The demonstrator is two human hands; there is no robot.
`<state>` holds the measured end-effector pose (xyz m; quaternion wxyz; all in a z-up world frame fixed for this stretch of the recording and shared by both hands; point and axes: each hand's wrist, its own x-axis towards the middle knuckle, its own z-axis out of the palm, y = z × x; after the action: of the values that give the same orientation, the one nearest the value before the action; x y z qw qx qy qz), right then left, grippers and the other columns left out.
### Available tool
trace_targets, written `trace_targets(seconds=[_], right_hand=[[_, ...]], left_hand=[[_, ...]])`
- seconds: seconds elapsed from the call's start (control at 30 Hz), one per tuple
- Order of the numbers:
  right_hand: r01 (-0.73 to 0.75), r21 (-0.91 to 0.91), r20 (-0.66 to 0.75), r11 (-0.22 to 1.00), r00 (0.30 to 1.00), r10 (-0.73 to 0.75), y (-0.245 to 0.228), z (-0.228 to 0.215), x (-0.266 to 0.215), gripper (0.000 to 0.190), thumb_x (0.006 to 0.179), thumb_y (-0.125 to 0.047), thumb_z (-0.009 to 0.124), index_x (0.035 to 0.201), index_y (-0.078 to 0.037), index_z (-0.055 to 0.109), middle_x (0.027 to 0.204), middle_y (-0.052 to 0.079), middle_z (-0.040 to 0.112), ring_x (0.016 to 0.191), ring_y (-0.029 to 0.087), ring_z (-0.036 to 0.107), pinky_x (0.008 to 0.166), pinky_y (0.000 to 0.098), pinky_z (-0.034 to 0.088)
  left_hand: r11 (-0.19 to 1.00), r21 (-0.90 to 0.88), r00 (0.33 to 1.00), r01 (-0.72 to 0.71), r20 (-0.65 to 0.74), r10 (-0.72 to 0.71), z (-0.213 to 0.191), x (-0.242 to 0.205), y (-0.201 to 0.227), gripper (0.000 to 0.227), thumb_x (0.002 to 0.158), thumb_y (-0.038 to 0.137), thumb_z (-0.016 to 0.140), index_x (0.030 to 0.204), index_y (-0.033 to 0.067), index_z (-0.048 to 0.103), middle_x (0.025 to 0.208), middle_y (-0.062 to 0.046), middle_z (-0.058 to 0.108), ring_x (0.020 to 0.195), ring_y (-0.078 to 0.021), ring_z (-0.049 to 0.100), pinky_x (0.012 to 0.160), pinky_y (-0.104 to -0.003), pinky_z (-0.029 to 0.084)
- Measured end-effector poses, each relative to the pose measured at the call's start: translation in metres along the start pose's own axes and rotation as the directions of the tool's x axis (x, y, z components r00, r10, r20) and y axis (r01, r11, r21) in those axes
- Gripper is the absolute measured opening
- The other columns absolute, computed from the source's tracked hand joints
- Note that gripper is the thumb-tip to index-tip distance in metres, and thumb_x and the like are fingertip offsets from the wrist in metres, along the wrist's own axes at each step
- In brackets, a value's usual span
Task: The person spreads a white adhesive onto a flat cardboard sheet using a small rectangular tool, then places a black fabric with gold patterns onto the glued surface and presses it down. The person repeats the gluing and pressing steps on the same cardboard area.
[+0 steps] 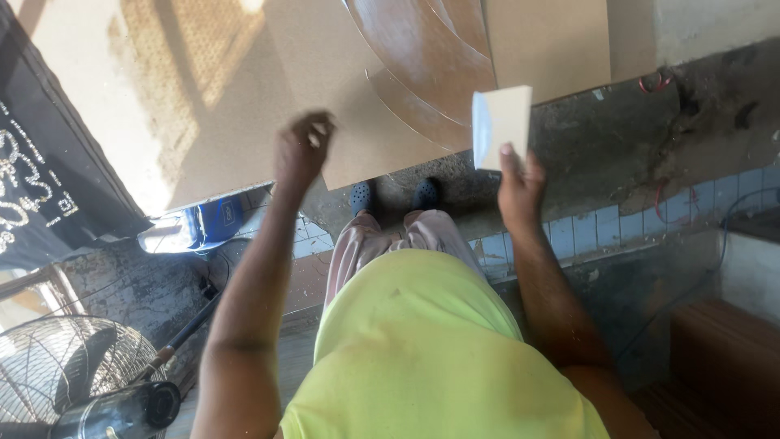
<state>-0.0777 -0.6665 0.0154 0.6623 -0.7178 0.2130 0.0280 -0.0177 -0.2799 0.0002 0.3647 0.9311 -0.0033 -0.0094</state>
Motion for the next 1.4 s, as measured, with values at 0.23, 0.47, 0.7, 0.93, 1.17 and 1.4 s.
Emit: trace_targets(seconds=[0.23, 0.47, 0.7, 0.93, 1.17, 1.4], right_hand=[[0.621, -0.752, 0.367, 0.223, 0.674, -0.641, 0.024, 0.07, -0.012, 0.044, 0.097, -0.008, 0.063, 0.14, -0.016, 0.071, 0.138, 0.017, 0.063, 0.124, 0.036, 0.056, 0.109, 0.053, 0.043], [0.644, -0.754, 0.44, 0.128, 0.64, -0.63, 0.045, 0.082, -0.087, 0.039, 0.095, -0.01, 0.065, 0.133, -0.016, 0.071, 0.138, 0.016, 0.062, 0.122, 0.034, 0.057, 0.111, 0.0602, 0.039], [0.369, -0.858, 0.103, 0.357, 0.805, -0.584, 0.0, 0.094, -0.011, 0.01, 0.101, -0.005, 0.065, 0.109, -0.006, 0.07, 0.101, 0.012, 0.072, 0.091, 0.029, 0.067, 0.082, 0.0467, 0.052], [0.807, -0.449, 0.563, 0.384, 0.59, -0.579, -0.008, 0.193, -0.107, 0.02, 0.092, -0.001, 0.065, 0.111, 0.002, 0.071, 0.085, 0.018, 0.067, 0.075, 0.033, 0.064, 0.07, 0.047, 0.05], [0.589, -0.745, 0.301, 0.312, 0.715, -0.631, -0.044, 0.181, -0.022, 0.004, 0.097, -0.002, 0.066, 0.1, -0.001, 0.069, 0.091, 0.019, 0.069, 0.086, 0.038, 0.066, 0.079, 0.0515, 0.052], [0.863, -0.372, 0.639, 0.342, 0.505, -0.58, 0.014, 0.199, -0.123, 0.023, 0.096, -0.009, 0.061, 0.115, -0.001, 0.07, 0.105, 0.015, 0.074, 0.089, 0.027, 0.068, 0.088, 0.0521, 0.056]], left_hand=[[0.881, 0.453, 0.951, -0.138, 0.308, -0.009, -0.033, 0.063, -0.047, 0.082, 0.089, 0.026, 0.079, 0.16, 0.0158, 0.038, 0.17, -0.006, 0.029, 0.155, -0.0314, 0.022, 0.12, -0.064, 0.02], [0.9, 0.412, 0.93, -0.144, 0.368, -0.019, -0.036, 0.062, -0.059, 0.082, 0.095, 0.032, 0.075, 0.163, 0.0195, 0.032, 0.172, 0.0, 0.022, 0.158, -0.0298, 0.017, 0.12, -0.072, 0.011], [0.901, 0.388, 0.925, -0.193, 0.378, 0.035, -0.034, 0.062, -0.073, 0.08, 0.099, 0.039, 0.07, 0.164, 0.0199, 0.028, 0.173, 0.0, 0.019, 0.158, -0.0299, 0.013, 0.119, -0.075, 0.006], [0.889, 0.411, 0.921, -0.204, 0.388, 0.032, -0.025, 0.064, -0.082, 0.082, 0.097, 0.046, 0.068, 0.164, 0.0246, 0.026, 0.172, 0.003, 0.017, 0.158, -0.0266, 0.012, 0.121, -0.073, 0.003], [0.897, 0.39, 0.932, -0.208, 0.356, 0.061, -0.025, 0.064, -0.086, 0.079, 0.099, 0.048, 0.067, 0.163, 0.0263, 0.027, 0.172, 0.004, 0.02, 0.158, -0.0241, 0.013, 0.121, -0.073, 0.004], [0.889, 0.413, 0.928, -0.197, 0.371, 0.033, -0.027, 0.063, -0.083, 0.081, 0.094, 0.046, 0.069, 0.161, 0.0261, 0.028, 0.17, 0.004, 0.022, 0.156, -0.0244, 0.015, 0.12, -0.072, 0.005]])
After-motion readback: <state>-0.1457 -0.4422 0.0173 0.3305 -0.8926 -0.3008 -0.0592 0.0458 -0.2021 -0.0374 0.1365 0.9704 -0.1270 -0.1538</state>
